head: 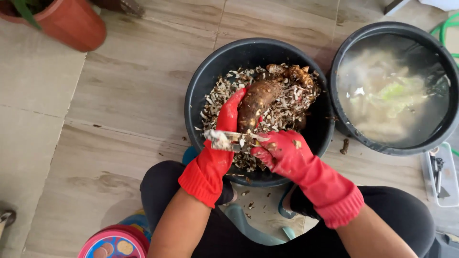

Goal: A person wearing red rubber gloves uses a knife to peel the skin off a root vegetable over a bin of peels.

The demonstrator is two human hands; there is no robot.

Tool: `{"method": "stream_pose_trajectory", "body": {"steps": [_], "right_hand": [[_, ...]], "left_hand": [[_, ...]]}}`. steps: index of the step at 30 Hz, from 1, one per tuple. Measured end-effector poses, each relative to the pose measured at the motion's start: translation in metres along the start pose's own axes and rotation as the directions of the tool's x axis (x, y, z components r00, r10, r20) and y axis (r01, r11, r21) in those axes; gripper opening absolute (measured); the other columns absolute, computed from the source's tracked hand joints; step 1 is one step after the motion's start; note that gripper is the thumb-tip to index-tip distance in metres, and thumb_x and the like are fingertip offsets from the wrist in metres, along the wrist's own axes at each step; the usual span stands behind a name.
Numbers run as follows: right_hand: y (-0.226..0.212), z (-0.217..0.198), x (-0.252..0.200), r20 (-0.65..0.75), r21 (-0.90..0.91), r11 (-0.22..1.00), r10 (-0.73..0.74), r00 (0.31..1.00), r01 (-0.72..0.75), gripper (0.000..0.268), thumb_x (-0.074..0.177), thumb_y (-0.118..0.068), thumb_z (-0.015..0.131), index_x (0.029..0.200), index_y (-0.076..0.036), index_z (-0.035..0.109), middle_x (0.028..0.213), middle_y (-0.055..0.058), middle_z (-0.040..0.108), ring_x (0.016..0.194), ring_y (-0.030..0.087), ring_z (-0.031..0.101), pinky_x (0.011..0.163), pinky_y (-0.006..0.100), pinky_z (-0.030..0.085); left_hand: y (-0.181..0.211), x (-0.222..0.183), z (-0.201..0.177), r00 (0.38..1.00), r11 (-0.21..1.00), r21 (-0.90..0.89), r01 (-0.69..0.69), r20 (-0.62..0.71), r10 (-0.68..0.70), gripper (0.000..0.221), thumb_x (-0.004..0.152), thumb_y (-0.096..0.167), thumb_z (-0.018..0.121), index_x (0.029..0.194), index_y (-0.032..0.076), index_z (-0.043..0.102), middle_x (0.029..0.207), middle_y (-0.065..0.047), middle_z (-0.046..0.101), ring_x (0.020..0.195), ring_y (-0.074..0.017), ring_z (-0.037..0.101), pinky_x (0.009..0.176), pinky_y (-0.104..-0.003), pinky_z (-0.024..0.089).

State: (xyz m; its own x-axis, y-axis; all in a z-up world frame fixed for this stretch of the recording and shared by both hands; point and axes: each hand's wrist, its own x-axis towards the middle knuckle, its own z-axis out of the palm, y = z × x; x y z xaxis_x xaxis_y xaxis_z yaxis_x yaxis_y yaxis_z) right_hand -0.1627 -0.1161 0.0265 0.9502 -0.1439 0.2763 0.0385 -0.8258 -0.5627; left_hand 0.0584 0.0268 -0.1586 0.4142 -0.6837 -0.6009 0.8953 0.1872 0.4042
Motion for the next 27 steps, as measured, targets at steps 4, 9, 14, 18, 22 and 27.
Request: {"method": "stream_pose_trajectory", "body": {"steps": [4, 9, 14, 18, 22, 27], "right_hand": [[0.045, 0.018, 0.0, -0.104, 0.254, 0.943, 0.246, 0.964, -0.213, 0.02, 0.093, -0.031, 0.072, 0.095, -0.011, 0.077, 0.071, 0.005, 0.07, 0.068, 0.021, 0.07, 0.066, 0.032, 0.059], [-0.006, -0.013, 0.015, -0.141, 0.153, 0.972, 0.202, 0.969, -0.18, 0.017, 0.092, -0.034, 0.076, 0.087, -0.018, 0.075, 0.068, 0.001, 0.07, 0.067, 0.023, 0.072, 0.065, 0.03, 0.058], [0.017, -0.014, 0.016, 0.144, -0.117, 0.938, 0.342, 0.929, -0.328, 0.007, 0.082, -0.023, 0.072, 0.088, -0.023, 0.075, 0.071, -0.004, 0.075, 0.077, 0.019, 0.074, 0.078, 0.034, 0.061], [0.019, -0.014, 0.019, -0.161, 0.012, 0.863, 0.5, 0.851, -0.504, 0.031, 0.099, -0.043, 0.067, 0.118, -0.02, 0.077, 0.086, 0.007, 0.076, 0.093, 0.028, 0.073, 0.081, 0.043, 0.059], [-0.003, 0.003, 0.006, -0.172, 0.137, 0.964, 0.248, 0.953, -0.226, 0.024, 0.096, -0.03, 0.067, 0.105, -0.011, 0.077, 0.072, 0.007, 0.071, 0.071, 0.023, 0.07, 0.064, 0.037, 0.058], [-0.001, -0.024, 0.031, 0.04, 0.344, 0.797, 0.516, 0.856, -0.496, 0.028, 0.103, -0.025, 0.059, 0.1, -0.003, 0.077, 0.072, 0.01, 0.069, 0.075, 0.022, 0.07, 0.076, 0.029, 0.061]], "left_hand": [[-0.015, -0.012, -0.005, 0.984, 0.955, 0.296, -0.021, -0.16, 0.071, 0.055, 0.097, 0.051, 0.055, 0.141, 0.017, 0.057, 0.131, -0.018, 0.064, 0.107, -0.0338, 0.069, 0.09, -0.032, 0.056], [-0.038, 0.104, -0.049, 0.578, 0.175, 0.634, 0.754, -0.511, -0.636, 0.052, 0.106, 0.058, 0.04, 0.148, 0.033, 0.055, 0.128, 0.005, 0.071, 0.097, -0.0097, 0.071, 0.073, -0.007, 0.055], [0.0, -0.081, 0.138, 0.998, 0.998, 0.027, 0.064, 0.0, -0.064, 0.055, 0.089, 0.064, 0.061, 0.122, 0.021, 0.071, 0.096, -0.028, 0.072, 0.063, -0.0449, 0.071, 0.05, -0.047, 0.062], [-0.006, -0.078, 0.143, 0.986, 0.986, 0.113, 0.12, -0.128, -0.106, 0.065, 0.078, 0.072, 0.067, 0.103, 0.013, 0.079, 0.074, -0.027, 0.072, 0.056, -0.0384, 0.07, 0.045, -0.039, 0.058], [0.011, -0.105, 0.164, 0.985, 1.0, -0.004, 0.009, -0.173, -0.009, 0.052, 0.084, 0.057, 0.07, 0.109, 0.011, 0.075, 0.087, -0.025, 0.074, 0.063, -0.0404, 0.069, 0.053, -0.045, 0.06], [0.028, -0.147, 0.197, 0.98, 0.989, 0.147, 0.008, -0.196, 0.021, 0.046, 0.096, 0.04, 0.056, 0.114, 0.0, 0.069, 0.084, -0.023, 0.07, 0.063, -0.0326, 0.065, 0.057, -0.038, 0.059]]}}
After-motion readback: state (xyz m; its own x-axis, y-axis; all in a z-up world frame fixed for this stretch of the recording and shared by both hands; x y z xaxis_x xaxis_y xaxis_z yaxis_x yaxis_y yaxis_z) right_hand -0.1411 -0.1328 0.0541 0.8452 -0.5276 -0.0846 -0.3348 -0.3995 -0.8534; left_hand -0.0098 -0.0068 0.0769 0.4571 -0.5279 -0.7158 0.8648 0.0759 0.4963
